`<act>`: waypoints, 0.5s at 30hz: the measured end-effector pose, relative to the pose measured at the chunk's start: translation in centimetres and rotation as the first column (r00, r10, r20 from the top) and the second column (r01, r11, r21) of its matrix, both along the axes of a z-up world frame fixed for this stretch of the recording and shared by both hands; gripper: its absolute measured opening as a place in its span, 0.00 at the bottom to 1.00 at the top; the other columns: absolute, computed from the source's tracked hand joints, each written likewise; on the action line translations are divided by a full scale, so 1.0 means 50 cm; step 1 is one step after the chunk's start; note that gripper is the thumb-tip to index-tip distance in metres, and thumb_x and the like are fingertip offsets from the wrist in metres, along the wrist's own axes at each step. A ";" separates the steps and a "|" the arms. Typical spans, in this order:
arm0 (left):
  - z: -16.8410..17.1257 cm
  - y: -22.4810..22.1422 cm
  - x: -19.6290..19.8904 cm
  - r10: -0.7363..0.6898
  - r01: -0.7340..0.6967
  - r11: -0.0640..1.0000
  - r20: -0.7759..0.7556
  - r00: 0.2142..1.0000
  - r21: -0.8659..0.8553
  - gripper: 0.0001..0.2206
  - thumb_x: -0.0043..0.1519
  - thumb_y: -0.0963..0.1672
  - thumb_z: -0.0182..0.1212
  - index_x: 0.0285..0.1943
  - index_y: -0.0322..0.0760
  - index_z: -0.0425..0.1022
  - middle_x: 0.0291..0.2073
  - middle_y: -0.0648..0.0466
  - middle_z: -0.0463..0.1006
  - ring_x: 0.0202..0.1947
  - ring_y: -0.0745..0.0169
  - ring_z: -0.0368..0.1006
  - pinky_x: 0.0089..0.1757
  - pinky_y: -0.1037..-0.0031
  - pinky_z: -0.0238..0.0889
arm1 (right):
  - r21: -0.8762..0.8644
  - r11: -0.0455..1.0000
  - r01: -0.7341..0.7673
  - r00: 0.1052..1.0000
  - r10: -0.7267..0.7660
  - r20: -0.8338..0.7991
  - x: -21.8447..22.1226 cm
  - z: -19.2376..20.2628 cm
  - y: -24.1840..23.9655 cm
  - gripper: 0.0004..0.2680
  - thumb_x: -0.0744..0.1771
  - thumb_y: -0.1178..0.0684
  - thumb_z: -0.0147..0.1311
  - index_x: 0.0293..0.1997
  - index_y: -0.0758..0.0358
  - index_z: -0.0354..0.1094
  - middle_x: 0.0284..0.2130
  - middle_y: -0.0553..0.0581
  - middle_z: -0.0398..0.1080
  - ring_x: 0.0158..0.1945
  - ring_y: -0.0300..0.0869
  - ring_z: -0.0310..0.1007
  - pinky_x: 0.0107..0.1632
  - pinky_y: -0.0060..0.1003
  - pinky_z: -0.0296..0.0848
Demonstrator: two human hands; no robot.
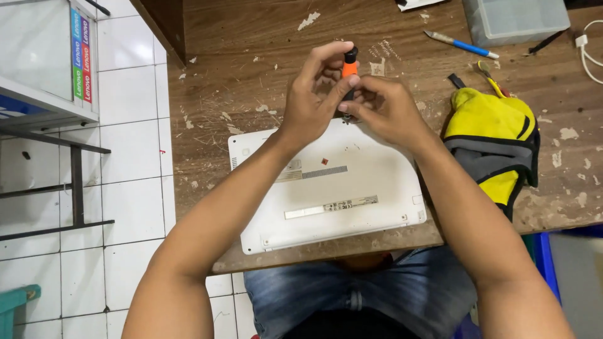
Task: The person cleans the back of a white laptop with a yellow pouch and then uses a screwdriver to remove the screws from the casing.
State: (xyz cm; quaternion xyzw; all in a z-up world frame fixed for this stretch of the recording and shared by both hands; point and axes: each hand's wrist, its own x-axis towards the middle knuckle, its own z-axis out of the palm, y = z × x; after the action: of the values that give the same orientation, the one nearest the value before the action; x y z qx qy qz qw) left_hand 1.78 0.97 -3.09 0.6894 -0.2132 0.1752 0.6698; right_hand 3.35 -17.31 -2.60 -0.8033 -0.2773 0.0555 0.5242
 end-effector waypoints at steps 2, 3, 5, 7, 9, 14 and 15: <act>0.003 0.005 -0.009 -0.010 0.011 0.999 -0.010 1.000 0.032 0.17 0.72 0.45 0.61 0.69 0.49 0.65 0.50 0.56 0.79 0.51 0.69 0.75 0.50 0.80 0.72 | -0.004 1.000 0.000 0.998 0.000 0.065 -0.002 -0.013 0.001 0.06 0.68 0.59 0.63 0.47 0.67 0.72 0.33 0.53 0.70 0.34 0.36 0.66 0.37 0.29 0.68; 0.006 0.007 -0.012 -0.016 0.017 0.998 -0.013 1.000 0.068 0.18 0.74 0.46 0.59 0.72 0.51 0.63 0.51 0.57 0.79 0.51 0.69 0.74 0.50 0.80 0.73 | -0.004 1.000 -0.005 0.991 0.006 0.137 0.000 -0.017 0.001 0.07 0.68 0.60 0.63 0.47 0.69 0.72 0.32 0.55 0.70 0.31 0.37 0.63 0.34 0.28 0.66; 0.001 0.010 -0.004 -0.015 0.015 0.996 0.000 1.000 0.090 0.19 0.74 0.44 0.59 0.73 0.49 0.64 0.51 0.57 0.79 0.46 0.70 0.72 0.48 0.81 0.70 | -0.001 1.000 0.015 0.991 -0.015 0.134 0.005 -0.025 0.000 0.06 0.68 0.61 0.64 0.45 0.68 0.71 0.31 0.54 0.69 0.31 0.36 0.63 0.34 0.28 0.65; -0.005 0.007 -0.001 -0.019 0.018 0.994 0.005 1.000 0.107 0.19 0.73 0.43 0.59 0.74 0.47 0.64 0.50 0.57 0.78 0.41 0.72 0.69 0.45 0.81 0.68 | -0.002 0.999 0.040 0.992 -0.039 0.123 0.005 -0.032 -0.006 0.06 0.67 0.62 0.65 0.42 0.67 0.70 0.31 0.53 0.68 0.31 0.35 0.63 0.34 0.28 0.65; -0.009 0.007 -0.002 -0.014 0.016 0.977 -0.010 1.000 0.215 0.19 0.75 0.45 0.56 0.75 0.49 0.62 0.41 0.65 0.75 0.39 0.70 0.65 0.64 0.72 0.56 | -0.027 0.997 0.067 0.988 -0.062 0.140 0.004 -0.038 -0.009 0.07 0.66 0.67 0.65 0.43 0.68 0.71 0.32 0.55 0.70 0.32 0.35 0.65 0.31 0.27 0.63; 0.006 0.015 0.000 -0.048 0.048 0.968 -0.005 0.999 0.246 0.18 0.76 0.46 0.52 0.76 0.48 0.61 0.44 0.63 0.76 0.41 0.68 0.67 0.66 0.69 0.55 | -0.015 0.998 0.064 0.985 -0.061 0.163 -0.004 -0.019 0.001 0.06 0.66 0.69 0.64 0.41 0.70 0.70 0.32 0.57 0.72 0.32 0.36 0.68 0.32 0.27 0.66; 0.009 0.017 -0.001 -0.061 0.061 0.963 -0.007 0.998 0.261 0.18 0.76 0.45 0.52 0.76 0.48 0.60 0.48 0.63 0.79 0.43 0.68 0.69 0.69 0.66 0.54 | -0.026 0.998 0.065 0.982 -0.059 0.182 -0.005 -0.017 0.002 0.05 0.66 0.69 0.63 0.41 0.70 0.71 0.32 0.57 0.71 0.31 0.36 0.68 0.30 0.27 0.65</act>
State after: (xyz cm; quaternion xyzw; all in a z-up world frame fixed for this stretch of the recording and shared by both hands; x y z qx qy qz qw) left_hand 1.75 1.83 -2.66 0.7645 -0.2560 0.1254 0.5781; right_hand 3.07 -17.24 -3.43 -0.8216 -0.2975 -0.0295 0.4854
